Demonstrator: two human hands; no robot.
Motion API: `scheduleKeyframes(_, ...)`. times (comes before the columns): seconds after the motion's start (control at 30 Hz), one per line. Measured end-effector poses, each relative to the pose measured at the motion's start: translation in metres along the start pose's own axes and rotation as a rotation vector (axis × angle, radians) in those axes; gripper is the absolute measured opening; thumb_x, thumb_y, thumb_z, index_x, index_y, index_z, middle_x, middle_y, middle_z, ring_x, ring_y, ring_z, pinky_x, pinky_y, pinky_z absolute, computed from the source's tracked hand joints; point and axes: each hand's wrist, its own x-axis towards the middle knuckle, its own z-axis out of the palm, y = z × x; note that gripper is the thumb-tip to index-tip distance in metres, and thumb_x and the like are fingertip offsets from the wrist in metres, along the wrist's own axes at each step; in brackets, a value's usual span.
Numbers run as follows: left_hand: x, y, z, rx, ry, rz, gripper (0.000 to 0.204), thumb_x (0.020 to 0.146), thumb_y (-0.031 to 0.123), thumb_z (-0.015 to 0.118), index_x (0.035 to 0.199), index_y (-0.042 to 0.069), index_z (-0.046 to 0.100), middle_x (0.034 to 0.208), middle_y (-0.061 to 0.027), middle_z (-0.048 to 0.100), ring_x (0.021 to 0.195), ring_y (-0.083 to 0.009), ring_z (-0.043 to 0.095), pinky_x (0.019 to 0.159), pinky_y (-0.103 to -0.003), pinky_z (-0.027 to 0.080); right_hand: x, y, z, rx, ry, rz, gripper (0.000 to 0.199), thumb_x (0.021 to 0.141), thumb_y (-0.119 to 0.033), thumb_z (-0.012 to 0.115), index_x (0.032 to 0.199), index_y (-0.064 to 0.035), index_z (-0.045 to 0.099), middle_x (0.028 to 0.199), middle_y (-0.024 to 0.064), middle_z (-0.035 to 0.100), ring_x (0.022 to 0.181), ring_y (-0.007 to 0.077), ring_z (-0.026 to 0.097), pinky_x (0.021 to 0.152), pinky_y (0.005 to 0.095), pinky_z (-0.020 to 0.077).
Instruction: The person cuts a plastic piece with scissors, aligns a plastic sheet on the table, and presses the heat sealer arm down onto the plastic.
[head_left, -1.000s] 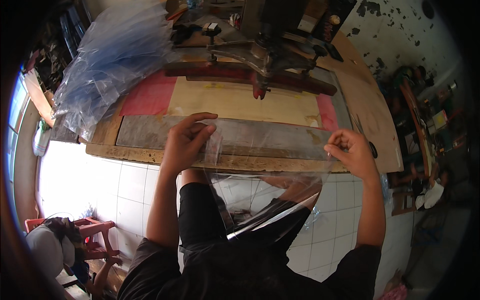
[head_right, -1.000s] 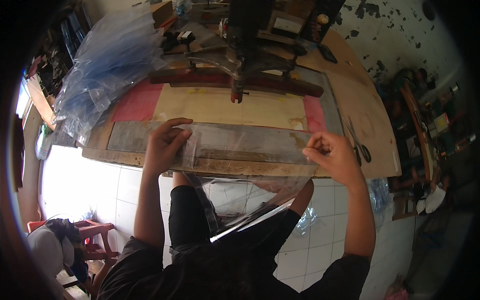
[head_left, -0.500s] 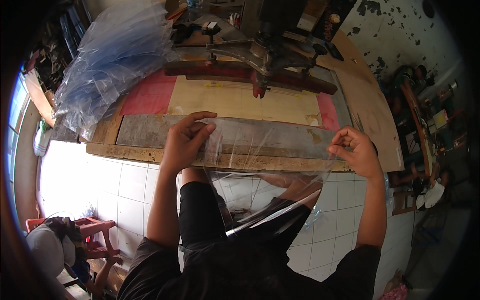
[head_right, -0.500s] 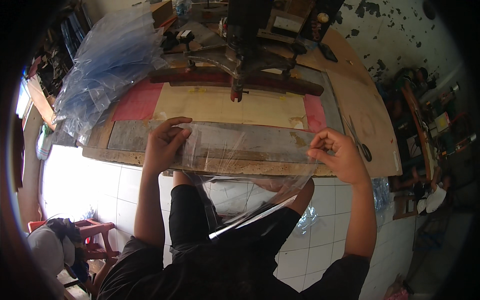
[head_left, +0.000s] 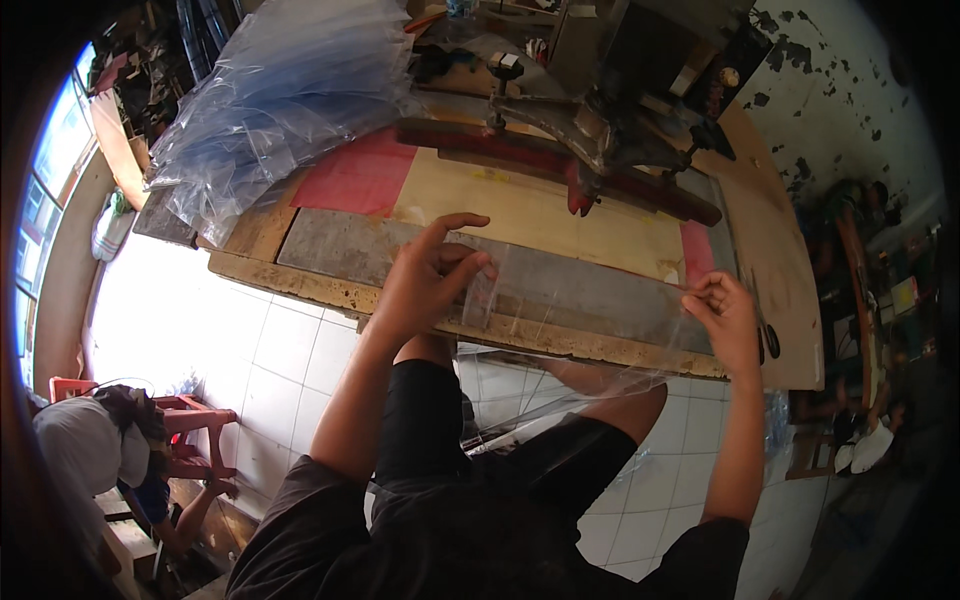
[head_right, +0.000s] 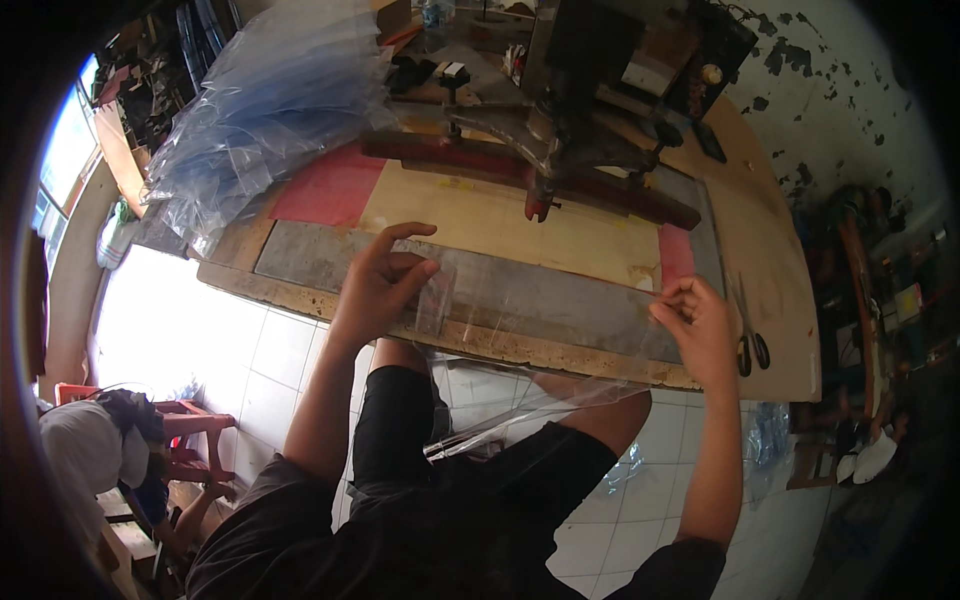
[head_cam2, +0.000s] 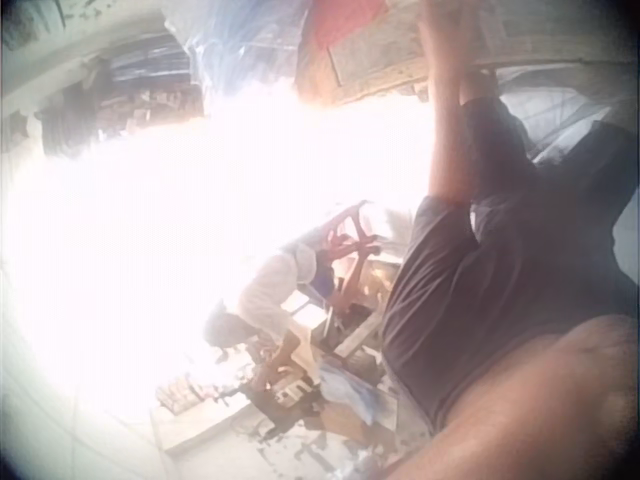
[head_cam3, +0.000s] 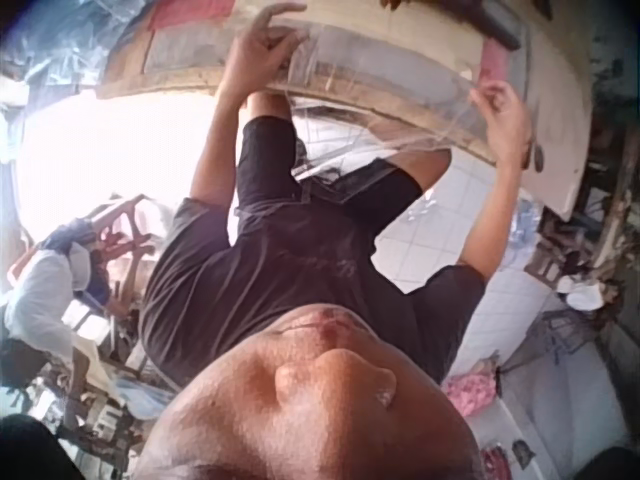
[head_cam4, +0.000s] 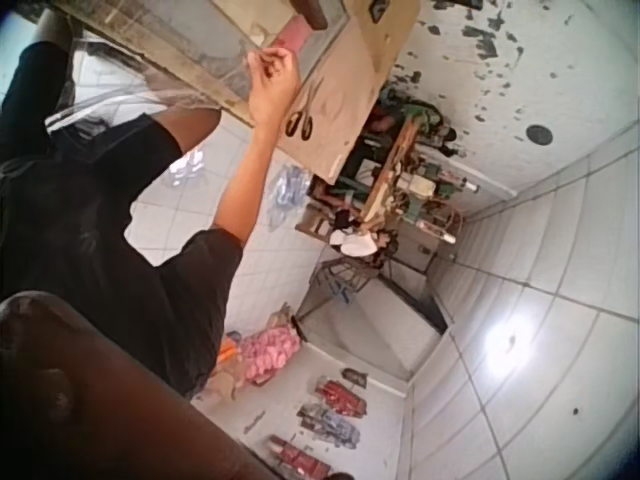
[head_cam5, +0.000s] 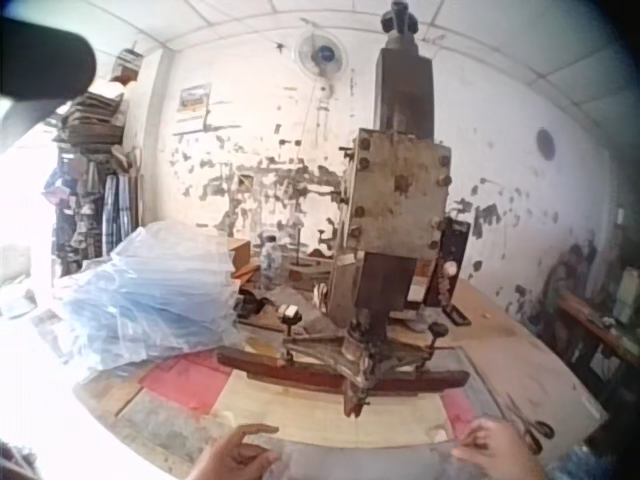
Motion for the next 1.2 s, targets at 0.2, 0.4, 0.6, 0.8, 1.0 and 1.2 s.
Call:
scheduleKeyframes(0.2,0.015,0.017,-0.001,0.321,0.047,0.099,0.033,0.102,0.012,0.070,0.133,0.008,0.059,0.087,-0.0144,0.077,0.079,-0.0207,0.076,0.073,-0.035,0.056,0.039,0.003,0.009,-0.134,0.021,-0.032,0.016,0.094,0.000,0.076,0.101,0.0002,0.062,0.090,0.0044,0.069,0.083,0.0111,0.066,0.077,0.0275,0.0532)
scheduleKeyframes(0.4,0.084,-0.013,-0.020,0.736,-0.139,0.379,0.026,0.100,0.007,0.061,0.126,0.008,0.060,0.099,-0.0179,0.072,0.090,-0.0381,0.073,0.077,-0.048,0.056,0.099,0.019,0.019,-0.381,-0.056,-0.121,0.014,0.089,0.001,0.079,0.094,0.0010,0.066,0.088,0.0065,0.070,0.081,0.0137,0.067,0.076,0.0299,0.0535)
scheduleKeyframes(0.6,0.102,-0.023,-0.019,1.066,-0.290,0.480,0.028,0.092,0.007,0.061,0.119,0.009,0.064,0.105,-0.0147,0.064,0.094,-0.0349,0.069,0.081,-0.046,0.055,0.093,0.007,0.042,-0.597,-0.008,-0.180,0.013,0.086,0.003,0.078,0.095,-0.0009,0.070,0.094,0.0099,0.070,0.085,0.0247,0.070,0.076,0.0369,0.0543)
scheduleKeyframes(0.8,0.095,-0.015,-0.014,1.132,-0.151,0.540,0.027,0.088,0.008,0.062,0.115,0.009,0.068,0.109,-0.0108,0.060,0.107,-0.0300,0.064,0.092,-0.043,0.053,0.090,0.013,0.044,-0.743,0.057,-0.448,0.010,0.088,0.002,0.073,0.097,-0.0011,0.071,0.099,0.0128,0.069,0.092,0.0360,0.068,0.079,0.0458,0.0541)
scheduleKeyframes(1.0,0.101,-0.022,-0.016,1.191,-0.302,0.629,0.030,0.086,0.009,0.064,0.115,0.006,0.070,0.115,-0.0102,0.063,0.112,-0.0288,0.063,0.098,-0.041,0.052,0.088,0.019,0.041,-0.700,-0.004,-0.430,0.010,0.092,0.001,0.072,0.101,0.0023,0.071,0.100,0.0153,0.071,0.093,0.0360,0.068,0.080,0.0445,0.0543)
scheduleKeyframes(1.2,0.086,-0.007,-0.012,1.049,-0.296,0.478,0.034,0.087,0.014,0.070,0.120,0.004,0.069,0.123,-0.0120,0.065,0.107,-0.0351,0.067,0.098,-0.045,0.054,0.091,-0.016,0.032,-0.752,-0.140,-0.199,0.017,0.097,-0.012,0.071,0.104,0.0030,0.075,0.098,0.0209,0.075,0.088,0.0383,0.071,0.081,0.0430,0.0553)
